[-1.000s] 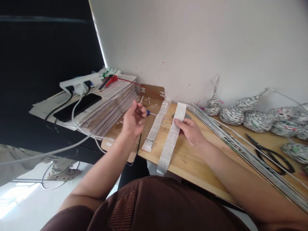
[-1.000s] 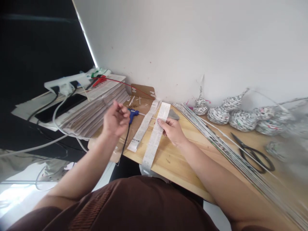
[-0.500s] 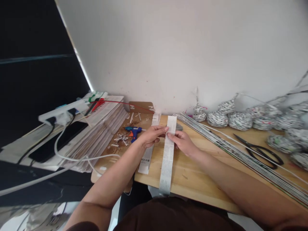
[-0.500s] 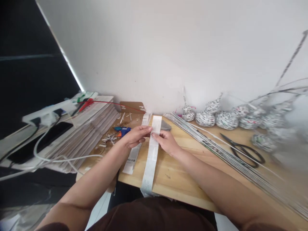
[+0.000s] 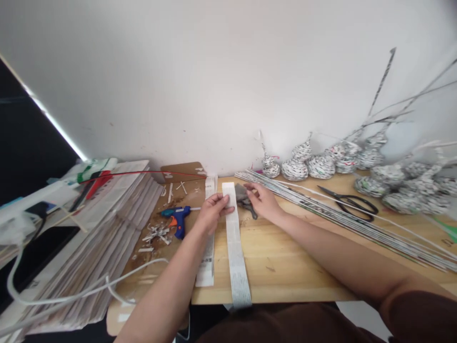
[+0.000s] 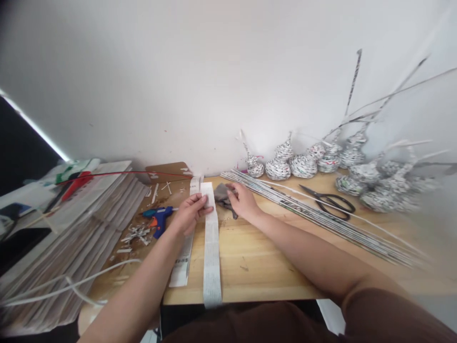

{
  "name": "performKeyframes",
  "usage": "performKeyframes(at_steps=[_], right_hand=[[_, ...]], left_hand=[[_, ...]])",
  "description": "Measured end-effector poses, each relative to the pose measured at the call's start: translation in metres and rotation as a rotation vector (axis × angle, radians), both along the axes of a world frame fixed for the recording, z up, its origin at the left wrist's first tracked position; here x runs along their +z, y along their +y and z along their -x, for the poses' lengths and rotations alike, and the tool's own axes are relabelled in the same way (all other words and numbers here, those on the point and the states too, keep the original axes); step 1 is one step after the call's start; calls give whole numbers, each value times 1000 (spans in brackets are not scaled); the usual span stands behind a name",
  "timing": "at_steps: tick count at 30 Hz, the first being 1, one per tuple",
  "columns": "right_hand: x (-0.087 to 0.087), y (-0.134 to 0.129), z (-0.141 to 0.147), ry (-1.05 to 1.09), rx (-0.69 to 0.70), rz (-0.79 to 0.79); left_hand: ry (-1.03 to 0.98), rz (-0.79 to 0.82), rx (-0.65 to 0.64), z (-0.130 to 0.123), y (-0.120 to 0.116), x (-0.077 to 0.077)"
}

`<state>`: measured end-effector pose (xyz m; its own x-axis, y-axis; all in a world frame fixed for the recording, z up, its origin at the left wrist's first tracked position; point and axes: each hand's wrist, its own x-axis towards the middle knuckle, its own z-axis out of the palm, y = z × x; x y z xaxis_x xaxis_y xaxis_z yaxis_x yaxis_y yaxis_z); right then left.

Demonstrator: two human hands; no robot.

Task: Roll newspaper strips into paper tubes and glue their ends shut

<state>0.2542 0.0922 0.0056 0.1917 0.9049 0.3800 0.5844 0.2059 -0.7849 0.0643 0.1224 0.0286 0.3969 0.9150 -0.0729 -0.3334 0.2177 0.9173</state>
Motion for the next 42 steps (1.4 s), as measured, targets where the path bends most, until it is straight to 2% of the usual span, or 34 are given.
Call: performKeyframes(at_steps=[3,7,14,18,21,30,33,38,42], right_hand=[[-8,2,-1,-225,-8,-12],[-12,2,2,-357,0,-6],[-21,7,-3,-414,13,-78],[-24,12,-6,-389,15,-79],[-21,10,-6,-381,7,-50],[-12,2,1,-367,-44,30],[-6,3,6,-400,-82,76],[7,10,19,-558,-36,269],[13,15,31,-670,-5,359]], left_hand=[[66,-88,-61,-2,-1,-7],[44,-89,-32,-2,1,-7],[32,-54,35,-7,-5,5],[-1,1,102,-10,-6,12],[-31,47,102,-7,-3,15],[-51,18,-86,8,21,20],[-60,-1,-193,9,18,13],[-64,-27,-364,13,8,-4],[-7,-44,-476,14,6,-7]])
